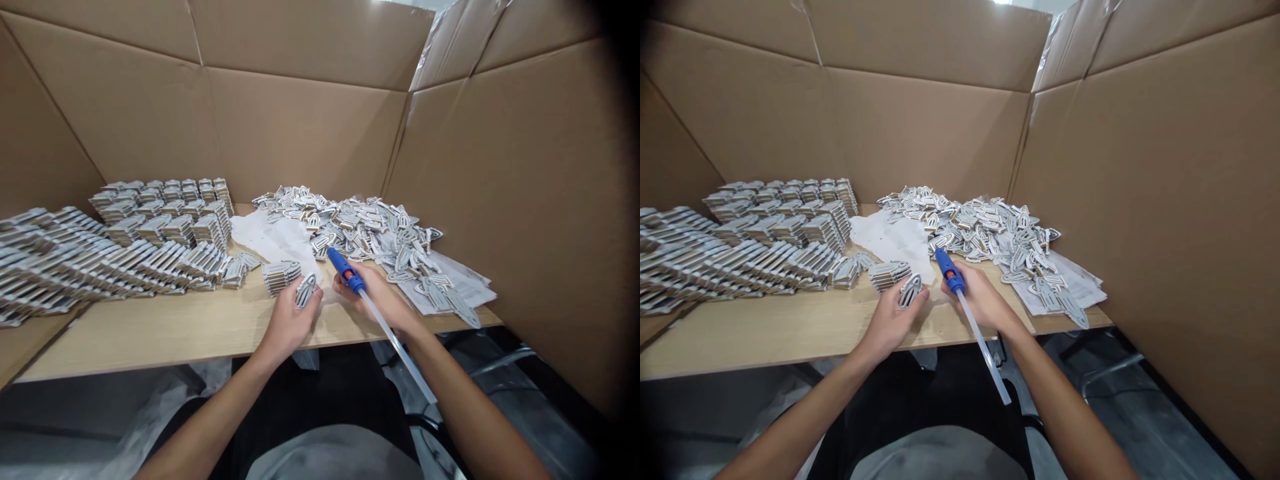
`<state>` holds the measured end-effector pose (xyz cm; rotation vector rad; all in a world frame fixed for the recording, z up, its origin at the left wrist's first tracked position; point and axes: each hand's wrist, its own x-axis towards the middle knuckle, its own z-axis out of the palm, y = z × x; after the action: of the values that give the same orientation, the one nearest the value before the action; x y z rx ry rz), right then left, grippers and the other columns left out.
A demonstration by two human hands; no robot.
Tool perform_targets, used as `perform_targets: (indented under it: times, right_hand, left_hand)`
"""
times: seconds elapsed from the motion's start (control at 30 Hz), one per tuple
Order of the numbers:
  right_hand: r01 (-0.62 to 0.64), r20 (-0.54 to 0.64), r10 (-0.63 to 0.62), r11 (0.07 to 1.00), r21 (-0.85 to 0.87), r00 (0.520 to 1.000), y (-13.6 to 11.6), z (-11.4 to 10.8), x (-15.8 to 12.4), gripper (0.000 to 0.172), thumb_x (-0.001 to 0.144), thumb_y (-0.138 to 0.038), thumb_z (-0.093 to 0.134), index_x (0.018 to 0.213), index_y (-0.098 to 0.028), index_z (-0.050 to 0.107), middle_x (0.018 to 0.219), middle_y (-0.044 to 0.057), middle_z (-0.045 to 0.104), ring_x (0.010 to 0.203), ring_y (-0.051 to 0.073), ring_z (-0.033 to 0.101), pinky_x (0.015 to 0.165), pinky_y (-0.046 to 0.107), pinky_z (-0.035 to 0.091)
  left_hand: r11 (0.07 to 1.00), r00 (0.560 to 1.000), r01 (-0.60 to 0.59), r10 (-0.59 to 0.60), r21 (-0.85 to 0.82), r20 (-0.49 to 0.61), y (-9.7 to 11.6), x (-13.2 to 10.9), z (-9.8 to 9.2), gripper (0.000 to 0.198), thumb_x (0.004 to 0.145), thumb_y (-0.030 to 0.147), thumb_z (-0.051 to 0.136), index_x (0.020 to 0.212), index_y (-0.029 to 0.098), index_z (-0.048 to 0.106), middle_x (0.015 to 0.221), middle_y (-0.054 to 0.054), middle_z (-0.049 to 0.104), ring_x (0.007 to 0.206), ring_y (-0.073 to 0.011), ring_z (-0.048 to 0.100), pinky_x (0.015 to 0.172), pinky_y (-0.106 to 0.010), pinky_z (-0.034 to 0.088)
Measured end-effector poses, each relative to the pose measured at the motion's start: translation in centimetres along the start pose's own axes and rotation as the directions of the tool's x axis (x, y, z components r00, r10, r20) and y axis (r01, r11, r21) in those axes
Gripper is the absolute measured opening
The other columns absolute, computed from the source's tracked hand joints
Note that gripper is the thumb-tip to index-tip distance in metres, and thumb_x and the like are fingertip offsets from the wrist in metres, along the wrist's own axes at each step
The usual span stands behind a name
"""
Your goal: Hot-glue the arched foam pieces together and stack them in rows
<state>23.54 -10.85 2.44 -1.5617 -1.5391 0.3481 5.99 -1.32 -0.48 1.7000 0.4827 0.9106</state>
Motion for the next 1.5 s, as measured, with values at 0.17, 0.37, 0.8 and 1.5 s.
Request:
perform_targets:
  times: [0.17,0.37,0.8,1.5]
  right_hand:
    - [0.002,-0.033,-0.003,0.999,-0.05,0.999,-0.1,-0.4,0.1,0.01,0.088,-0.023,0.064,0.086,-0.021,0.055,0.079,-0.001,0.059,0.071,0.016,0.052,0.066,0.028,0.041]
    - [0.029,-0.008,-0.029,0.996,0.087,1.0,-1.3,-0.3,-0.2,0.019,0.087,-0.032,0.078,0.094,-0.018,0.068,0.089,0.004,0.07,0.078,0.02,0.063,0.073,0.031,0.05]
    - [-0.149,0.064,0.137,0.95,0.275,0.989,-2.5,0.1,-0.2,0.02,0.088,-0.034,0.077,0.088,-0.016,0.067,0.079,0.003,0.069,0.063,0.015,0.062,0.062,0.027,0.05]
    - [-0.098,0.006,0.1,0.963,0.25,0.995,-3.0,0.0,-0.4,0.019,0.092,-0.033,0.071,0.08,-0.02,0.063,0.074,-0.001,0.065,0.063,0.012,0.054,0.062,0.025,0.045]
  left_hand:
    - [0.999,0.999,0.021,-0.02,0.029,-0.044,0.3,-0.1,0.0,0.027,0.095,0.041,0.067,0.099,0.014,0.069,0.099,-0.008,0.074,0.093,-0.0228,0.066,0.084,-0.029,0.048]
    - [0.999,0.999,-0.014,0.015,0.035,-0.029,0.7,-0.2,0.1,0.025,0.095,0.038,0.067,0.097,0.013,0.071,0.097,-0.007,0.076,0.092,-0.0225,0.067,0.087,-0.03,0.05]
    - [1.0,0.999,-0.029,0.03,0.009,-0.044,0.3,-0.6,-0.1,0.026,0.095,0.041,0.071,0.093,0.015,0.071,0.086,-0.003,0.072,0.079,-0.0171,0.063,0.077,-0.026,0.049]
    - [0.999,0.997,-0.035,0.038,-0.04,0.063,1.0,-0.6,0.1,0.029,0.095,0.04,0.07,0.082,0.016,0.061,0.077,0.0,0.061,0.071,-0.0135,0.052,0.069,-0.024,0.042]
